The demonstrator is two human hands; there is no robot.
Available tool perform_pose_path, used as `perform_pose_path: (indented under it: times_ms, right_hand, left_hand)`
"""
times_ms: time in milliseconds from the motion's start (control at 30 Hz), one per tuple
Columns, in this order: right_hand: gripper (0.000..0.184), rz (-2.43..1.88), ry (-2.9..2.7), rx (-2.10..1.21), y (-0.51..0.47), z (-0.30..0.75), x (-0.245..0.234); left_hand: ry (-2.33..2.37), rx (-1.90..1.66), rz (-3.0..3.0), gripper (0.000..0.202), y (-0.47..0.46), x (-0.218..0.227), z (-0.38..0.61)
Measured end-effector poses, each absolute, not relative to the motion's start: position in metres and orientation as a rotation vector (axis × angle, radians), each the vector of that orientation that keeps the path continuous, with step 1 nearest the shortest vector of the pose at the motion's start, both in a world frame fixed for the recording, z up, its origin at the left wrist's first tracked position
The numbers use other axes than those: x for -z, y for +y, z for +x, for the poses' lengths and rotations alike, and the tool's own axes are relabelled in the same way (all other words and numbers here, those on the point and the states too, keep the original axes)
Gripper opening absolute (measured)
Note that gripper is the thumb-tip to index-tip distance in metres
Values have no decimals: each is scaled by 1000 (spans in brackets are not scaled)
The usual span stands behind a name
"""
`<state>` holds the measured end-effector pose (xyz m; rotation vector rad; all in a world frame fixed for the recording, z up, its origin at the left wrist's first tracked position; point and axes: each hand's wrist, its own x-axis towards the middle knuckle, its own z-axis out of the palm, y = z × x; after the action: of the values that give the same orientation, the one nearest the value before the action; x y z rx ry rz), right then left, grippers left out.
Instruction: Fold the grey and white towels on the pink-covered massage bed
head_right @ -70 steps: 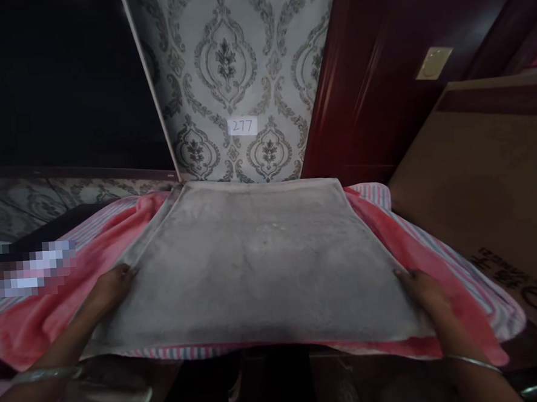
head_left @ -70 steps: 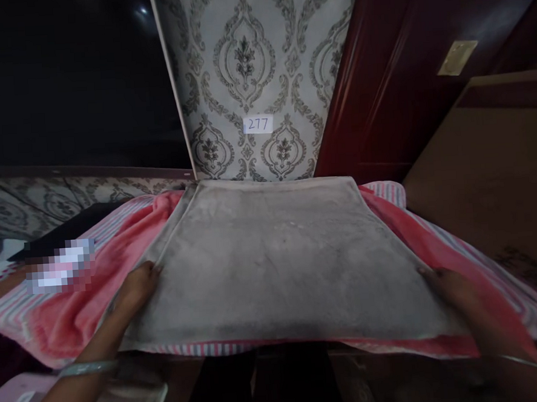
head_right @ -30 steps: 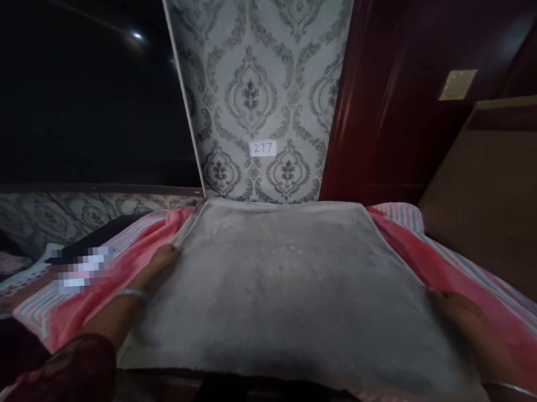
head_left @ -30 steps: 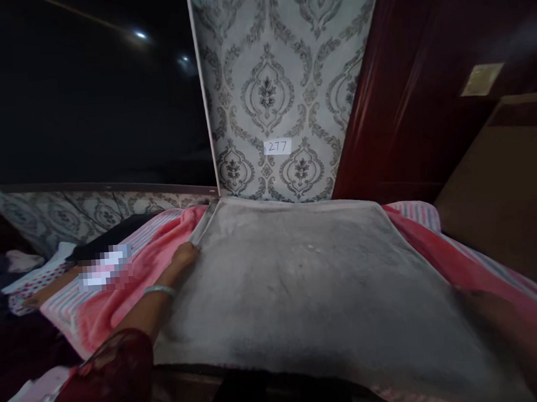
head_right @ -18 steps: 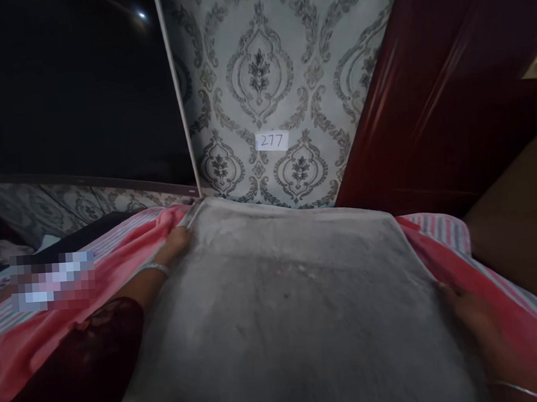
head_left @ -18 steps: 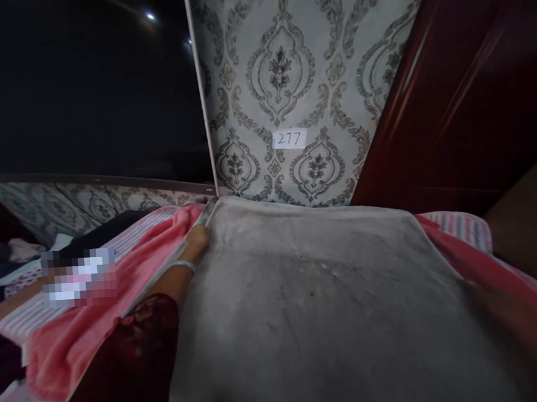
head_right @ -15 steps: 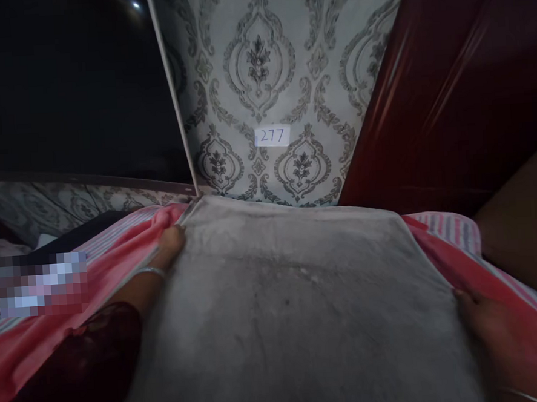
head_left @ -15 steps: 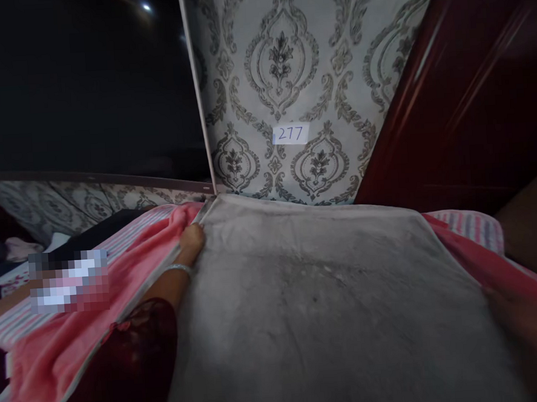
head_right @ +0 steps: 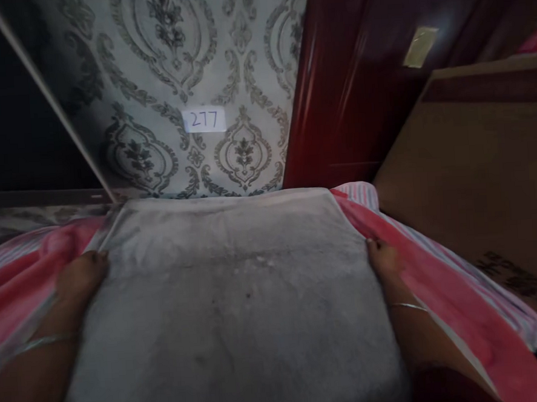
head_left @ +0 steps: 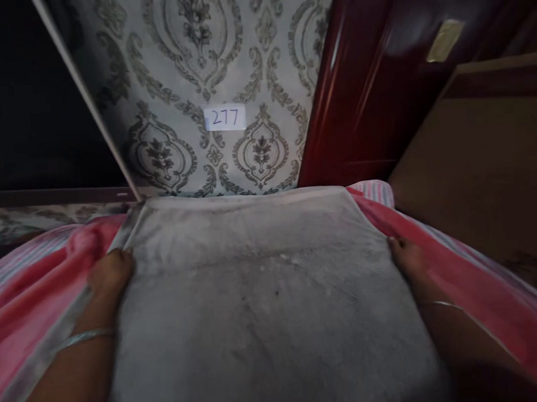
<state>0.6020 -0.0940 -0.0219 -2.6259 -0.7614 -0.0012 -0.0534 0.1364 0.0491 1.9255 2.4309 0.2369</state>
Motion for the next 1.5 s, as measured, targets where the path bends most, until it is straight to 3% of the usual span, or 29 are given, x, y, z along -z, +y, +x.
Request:
perform_pose_path:
  times_ms: [233,333,467,633,800,933,1067,1167,1233,1333,1500]
  right_hand:
    - [52,-2566,-818,-24,-56,602,4]
    - [52,-2484,-796,-108,-31,614,-2]
    - [44,-2467,-798,-204,1,629,-5]
    - [42,-2473,-835,-73,18,628,10]
    - [49,-2508,-784,-13,11,628,25]
    - [54,-2470,-950,272,10,607,1]
    - [59,-2149,-1603,492,30,523,-24]
    - [66,-1725,-2309,205,40,441,-15]
    - [68,-1551,-2552,-44,38,404,-1]
    - [65,-1523,-2613,-215,35,387,15]
    - [63,-1725,-2513,-120,43,432,19]
  left_hand:
    - [2514,-191,1890,60,138,-48,-52]
    - [2486,-381,2080,64,138,-48,-46]
    - [1926,-446,2743,61,142,-38,-25]
    - [1568,-73,2665,62,151,-10,-4]
    - [1952,-68,2484,65,159,-3,-19]
    - [2252,-107,2391,66,153,-17,-19]
    - [1716,-205,2763,70,126,-26,16]
    - [1102,-97,2887,69,104,-20,49]
    - [982,-52,2865,69,96,-12,62]
    - [1126,-23,2806,68,99,-3,64]
    - [1659,-44,2655,63,121,-6,19]
